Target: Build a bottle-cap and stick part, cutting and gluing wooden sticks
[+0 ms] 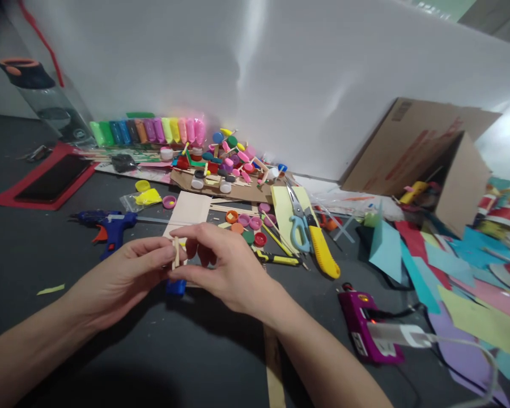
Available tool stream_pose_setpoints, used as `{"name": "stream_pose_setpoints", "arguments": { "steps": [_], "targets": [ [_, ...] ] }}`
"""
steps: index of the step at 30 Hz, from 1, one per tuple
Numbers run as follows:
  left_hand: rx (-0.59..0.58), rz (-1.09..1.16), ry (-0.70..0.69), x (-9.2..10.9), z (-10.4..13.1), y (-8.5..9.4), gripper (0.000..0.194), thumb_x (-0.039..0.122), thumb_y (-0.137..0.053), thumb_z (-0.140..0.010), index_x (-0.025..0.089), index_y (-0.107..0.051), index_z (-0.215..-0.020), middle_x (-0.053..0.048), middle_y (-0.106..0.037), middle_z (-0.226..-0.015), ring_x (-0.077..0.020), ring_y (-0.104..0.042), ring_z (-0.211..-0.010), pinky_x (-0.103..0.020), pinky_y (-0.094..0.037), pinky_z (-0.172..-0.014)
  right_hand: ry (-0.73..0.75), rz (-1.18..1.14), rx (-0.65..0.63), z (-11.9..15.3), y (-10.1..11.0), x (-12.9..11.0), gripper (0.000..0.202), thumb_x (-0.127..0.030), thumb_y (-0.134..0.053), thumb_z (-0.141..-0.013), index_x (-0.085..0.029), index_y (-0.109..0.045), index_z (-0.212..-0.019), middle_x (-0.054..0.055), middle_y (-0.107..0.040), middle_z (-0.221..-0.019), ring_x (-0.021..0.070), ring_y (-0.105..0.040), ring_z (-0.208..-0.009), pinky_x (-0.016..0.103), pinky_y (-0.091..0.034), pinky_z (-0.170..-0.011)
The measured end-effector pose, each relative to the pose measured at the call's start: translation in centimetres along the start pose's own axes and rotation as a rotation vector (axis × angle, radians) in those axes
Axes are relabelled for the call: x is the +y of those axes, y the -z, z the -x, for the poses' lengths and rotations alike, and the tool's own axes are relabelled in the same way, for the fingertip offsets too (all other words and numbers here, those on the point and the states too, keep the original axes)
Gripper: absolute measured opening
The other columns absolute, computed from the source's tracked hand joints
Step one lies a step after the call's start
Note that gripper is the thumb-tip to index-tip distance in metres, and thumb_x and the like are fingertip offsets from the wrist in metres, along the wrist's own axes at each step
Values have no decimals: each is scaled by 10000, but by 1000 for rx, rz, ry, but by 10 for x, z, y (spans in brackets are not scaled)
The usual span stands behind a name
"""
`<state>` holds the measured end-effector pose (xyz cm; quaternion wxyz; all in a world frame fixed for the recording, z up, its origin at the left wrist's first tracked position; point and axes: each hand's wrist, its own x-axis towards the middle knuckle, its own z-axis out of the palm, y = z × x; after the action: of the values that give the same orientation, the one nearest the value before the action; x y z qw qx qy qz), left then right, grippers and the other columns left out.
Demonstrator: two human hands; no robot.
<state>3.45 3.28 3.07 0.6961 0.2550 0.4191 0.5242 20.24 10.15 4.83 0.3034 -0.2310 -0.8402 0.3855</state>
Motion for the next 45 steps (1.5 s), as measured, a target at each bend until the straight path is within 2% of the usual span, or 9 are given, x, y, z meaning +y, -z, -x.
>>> {"name": "stream_pose_setpoints", "arguments": {
  "steps": [3,9,13,17,23,28,40,45],
  "targets": [
    [-17,8,-15,-1,2,0,183,337,-789,-741,165,-740,-707,-6,-637,-711,-93,-519,-661,-181,-451,-648,95,130,-7,0,1,-1,360,-291,-769,-811,-216,-631,-1135,-10,-675,-854,118,-604,-708,227,-482,-644],
    [-30,25,14,0,2,-1,196,338,-792,-733,151,-738,-706,-11,-603,-651,-98,-507,-594,-193,-450,-542,285,418,-18,2,5,1,383,-382,-654,-905,-172,-571,-1214,61,-709,-968,170,-646,-866,272,-485,-751],
    [-30,18,11,2,1,-3,193,327,-808,-712,149,-737,-690,-12,-601,-652,-104,-523,-590,-199,-464,-516,353,519,-29,2,7,1,411,-397,-593,-939,-156,-538,-1267,59,-694,-874,179,-633,-782,287,-473,-679],
    [-45,-16,-17,3,2,-3,217,349,-807,-711,158,-724,-650,-1,-593,-622,-102,-522,-564,-208,-464,-512,415,591,9,3,7,0,437,-396,-610,-925,-141,-539,-1273,47,-679,-801,186,-626,-727,293,-462,-639],
    [-61,-14,-62,1,2,-2,165,336,-785,-744,179,-744,-715,9,-611,-629,-98,-546,-560,-203,-468,-525,449,623,63,3,5,2,438,-412,-619,-920,-153,-538,-1263,34,-687,-793,171,-625,-710,288,-477,-652],
    [-80,-9,-89,0,2,-4,171,307,-756,-777,181,-725,-665,20,-613,-616,-86,-550,-545,-192,-468,-527,490,645,123,5,3,6,449,-428,-655,-895,-134,-557,-1221,38,-687,-761,170,-601,-676,302,-490,-664],
    [-45,31,-128,-3,5,-7,182,332,-774,-762,184,-716,-672,8,-642,-638,-104,-579,-572,-191,-488,-511,474,648,127,6,1,5,316,-352,-652,-906,-164,-556,-1140,57,-709,-794,164,-606,-642,286,-476,-601],
    [-43,-71,-171,-3,5,-2,176,327,-724,-822,187,-715,-717,16,-631,-665,-101,-579,-594,-200,-492,-549,475,620,141,4,-1,5,247,-338,-622,-929,-147,-582,-1080,37,-673,-736,147,-578,-610,263,-451,-576]
  ]
}}
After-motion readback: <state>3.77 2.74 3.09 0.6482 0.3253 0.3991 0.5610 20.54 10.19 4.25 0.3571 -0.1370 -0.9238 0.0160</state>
